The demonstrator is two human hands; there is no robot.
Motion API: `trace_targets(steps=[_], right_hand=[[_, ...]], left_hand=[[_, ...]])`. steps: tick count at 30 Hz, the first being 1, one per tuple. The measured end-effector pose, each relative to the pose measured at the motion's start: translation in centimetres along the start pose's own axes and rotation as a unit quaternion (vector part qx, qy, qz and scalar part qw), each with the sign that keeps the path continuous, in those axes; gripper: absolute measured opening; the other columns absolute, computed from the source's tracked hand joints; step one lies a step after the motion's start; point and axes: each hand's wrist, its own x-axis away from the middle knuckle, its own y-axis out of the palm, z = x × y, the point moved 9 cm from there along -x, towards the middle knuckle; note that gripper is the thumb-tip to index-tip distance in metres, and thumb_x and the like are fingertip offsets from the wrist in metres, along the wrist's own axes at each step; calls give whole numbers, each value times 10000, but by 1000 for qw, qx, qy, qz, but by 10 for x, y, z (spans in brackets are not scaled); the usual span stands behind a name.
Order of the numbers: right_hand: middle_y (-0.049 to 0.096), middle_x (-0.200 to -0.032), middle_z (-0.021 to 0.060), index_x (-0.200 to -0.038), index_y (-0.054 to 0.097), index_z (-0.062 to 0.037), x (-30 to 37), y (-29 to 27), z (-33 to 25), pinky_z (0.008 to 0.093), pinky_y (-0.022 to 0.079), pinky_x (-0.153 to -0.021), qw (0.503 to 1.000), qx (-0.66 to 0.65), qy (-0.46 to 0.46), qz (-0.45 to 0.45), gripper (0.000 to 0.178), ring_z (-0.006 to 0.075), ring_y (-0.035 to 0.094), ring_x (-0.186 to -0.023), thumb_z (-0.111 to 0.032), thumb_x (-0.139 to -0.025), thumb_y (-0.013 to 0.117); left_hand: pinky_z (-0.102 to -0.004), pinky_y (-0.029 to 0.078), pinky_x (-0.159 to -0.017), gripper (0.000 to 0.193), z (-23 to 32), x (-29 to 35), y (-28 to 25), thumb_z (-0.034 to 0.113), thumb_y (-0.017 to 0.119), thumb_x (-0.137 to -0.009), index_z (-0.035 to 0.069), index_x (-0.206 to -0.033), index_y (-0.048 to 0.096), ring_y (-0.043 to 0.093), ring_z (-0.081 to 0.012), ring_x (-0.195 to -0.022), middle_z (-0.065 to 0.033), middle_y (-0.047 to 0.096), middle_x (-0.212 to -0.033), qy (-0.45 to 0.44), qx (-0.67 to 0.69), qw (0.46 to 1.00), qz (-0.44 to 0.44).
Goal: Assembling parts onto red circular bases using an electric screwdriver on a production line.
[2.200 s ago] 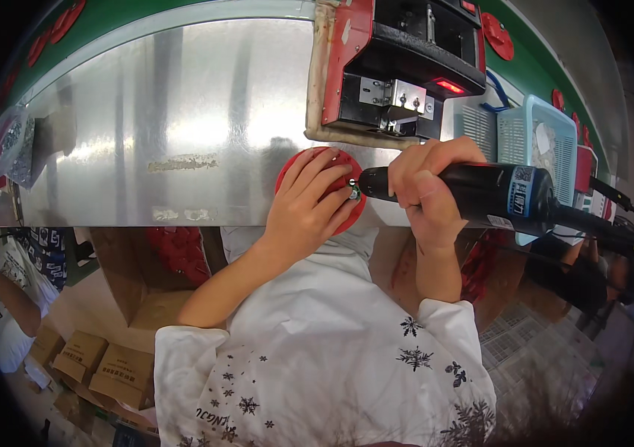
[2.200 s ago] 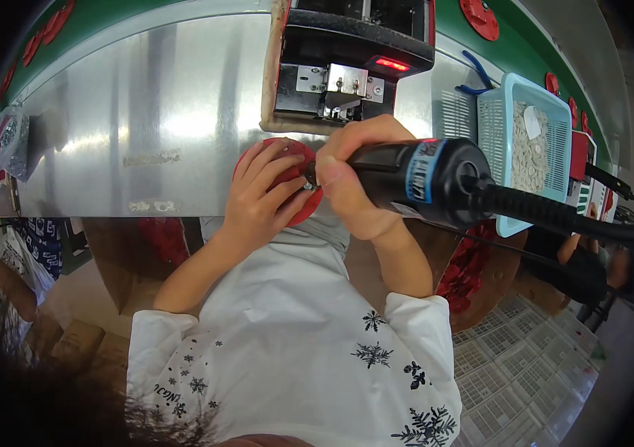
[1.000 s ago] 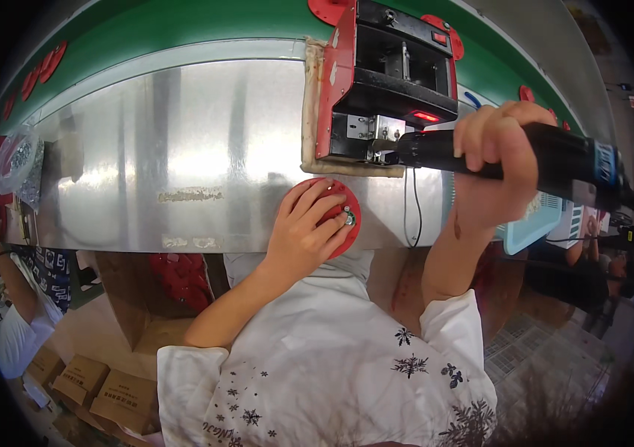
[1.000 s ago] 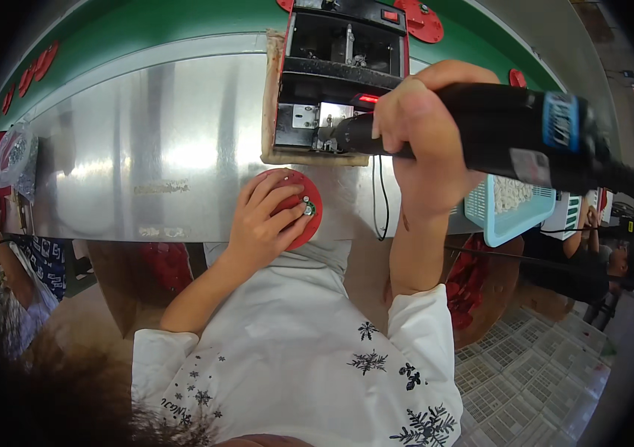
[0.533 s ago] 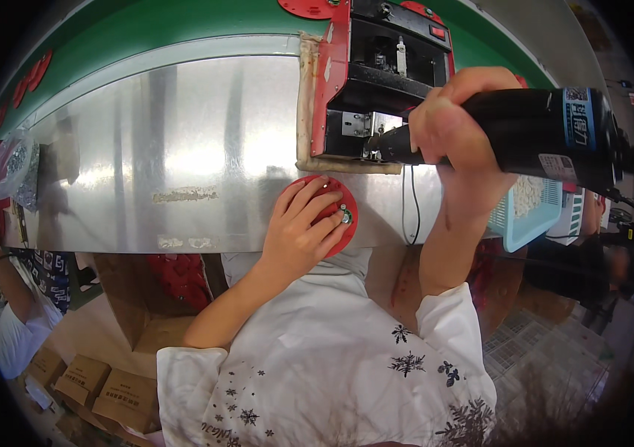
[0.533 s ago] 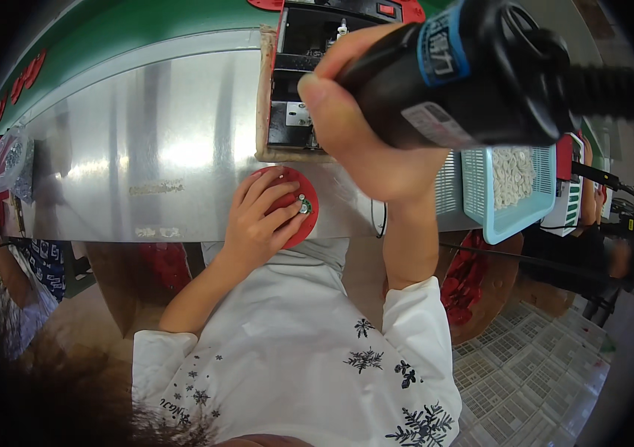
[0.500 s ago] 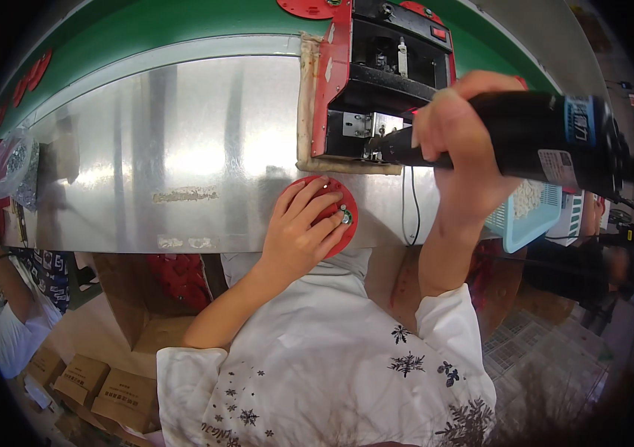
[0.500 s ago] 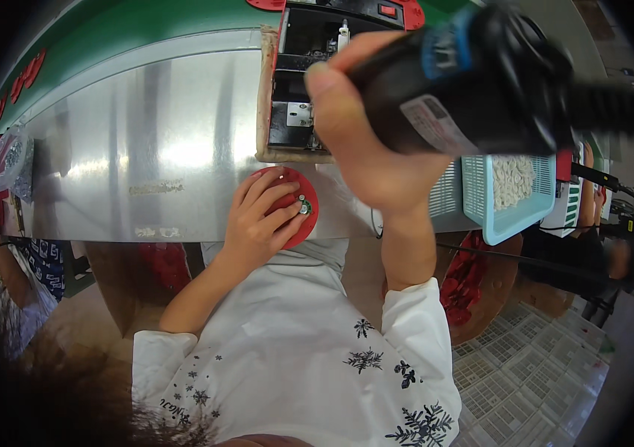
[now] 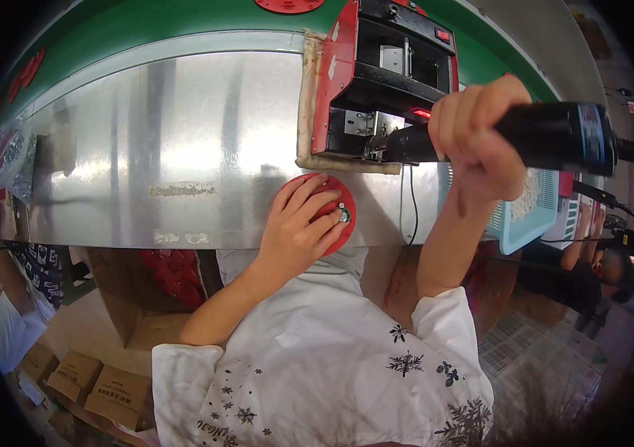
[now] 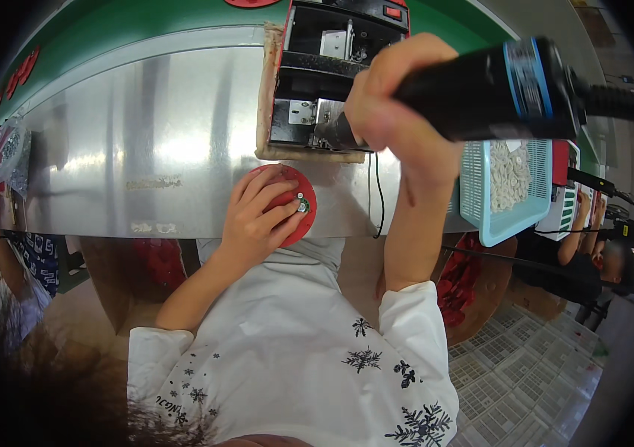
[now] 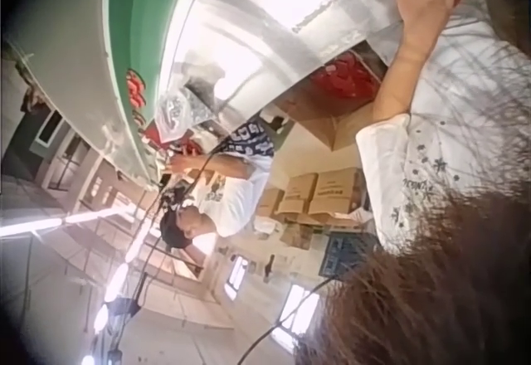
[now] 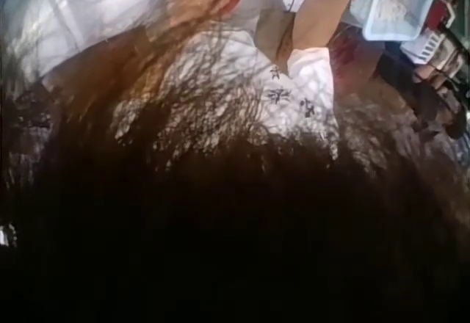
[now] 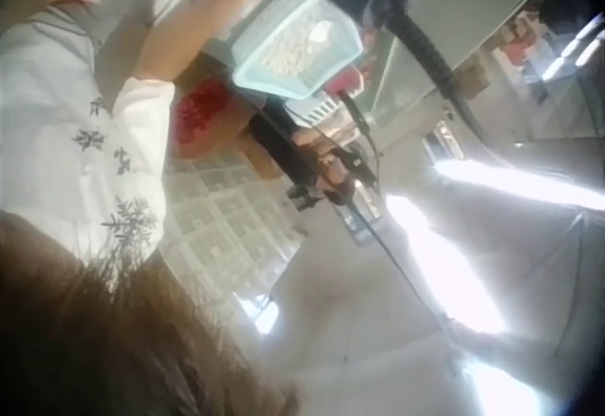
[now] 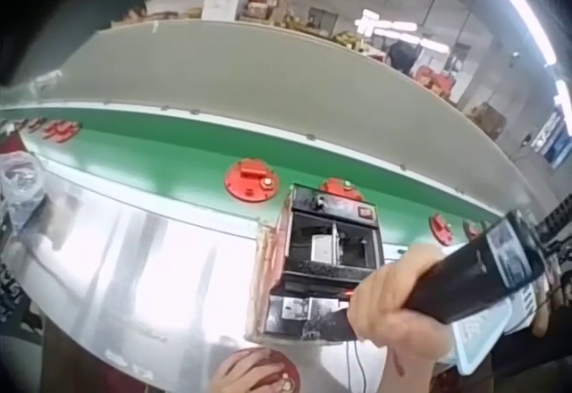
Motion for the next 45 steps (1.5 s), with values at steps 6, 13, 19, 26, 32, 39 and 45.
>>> trace_targets(steps=[6, 13, 19, 26, 32, 39, 45], right_hand=[[378, -582, 17, -847, 486, 4, 17, -24, -7, 288, 384, -506, 916, 193, 51, 349, 65, 114, 395, -469, -61, -850, 480], [394, -569, 3, -867, 458, -44, 89, -7, 16, 294, 385, -470, 937, 22, 49, 346, 114, 115, 385, -438, -134, -843, 525], [393, -560, 2, -871, 443, -60, 123, 11, 16, 295, 387, -452, 934, 49, 46, 351, 97, 115, 382, -417, -129, -841, 505], [392, -558, 5, -867, 434, -58, 135, 5, 25, 299, 394, -452, 917, 36, 65, 391, 95, 117, 388, -419, -117, -834, 501], [401, -561, 14, -857, 430, -54, 128, 15, 23, 300, 403, -455, 921, 65, 59, 380, 91, 129, 391, -419, -99, -841, 508], [495, -573, 36, -838, 472, -56, 107, 56, 24, 295, 457, -512, 954, 166, 74, 240, 212, 147, 483, -489, -71, -818, 682], [510, -625, 50, -845, 459, -58, 115, 48, 30, 297, 434, -514, 940, 152, 103, 289, 188, 147, 498, -531, -53, -843, 646]], left_hand=[[-471, 413, -998, 140, 1, -2, -3, 96, 691, -681, 39, -808, 678, 565, -318, -1140, -95, 644, -1053, 6, 10, 1000, 13], [-536, 312, -1058, 325, -3, 3, -3, 102, 521, -616, 24, -883, 689, 537, -372, -1187, -135, 632, -1140, -5, 52, 999, -17], [-571, 249, -1074, 368, -7, 6, 2, 122, 493, -603, 25, -900, 687, 520, -369, -1211, -134, 625, -1154, -8, 42, 998, -46], [-575, 270, -1062, 339, -6, 4, 1, 123, 505, -605, 20, -874, 684, 519, -358, -1206, -133, 620, -1140, -3, 40, 999, -37], [-576, 259, -1070, 359, -5, 5, 4, 128, 500, -606, 25, -895, 686, 518, -370, -1210, -129, 626, -1144, -3, 36, 999, -39], [-579, 290, -1049, 293, -4, 4, 0, 111, 558, -589, 24, -844, 674, 526, -351, -1187, -122, 613, -1114, -5, 36, 999, -29], [-565, 280, -1067, 296, 1, 1, 0, 150, 681, -615, 39, -890, 663, 478, -333, -1242, -105, 580, -1158, -15, 33, 996, -83]])
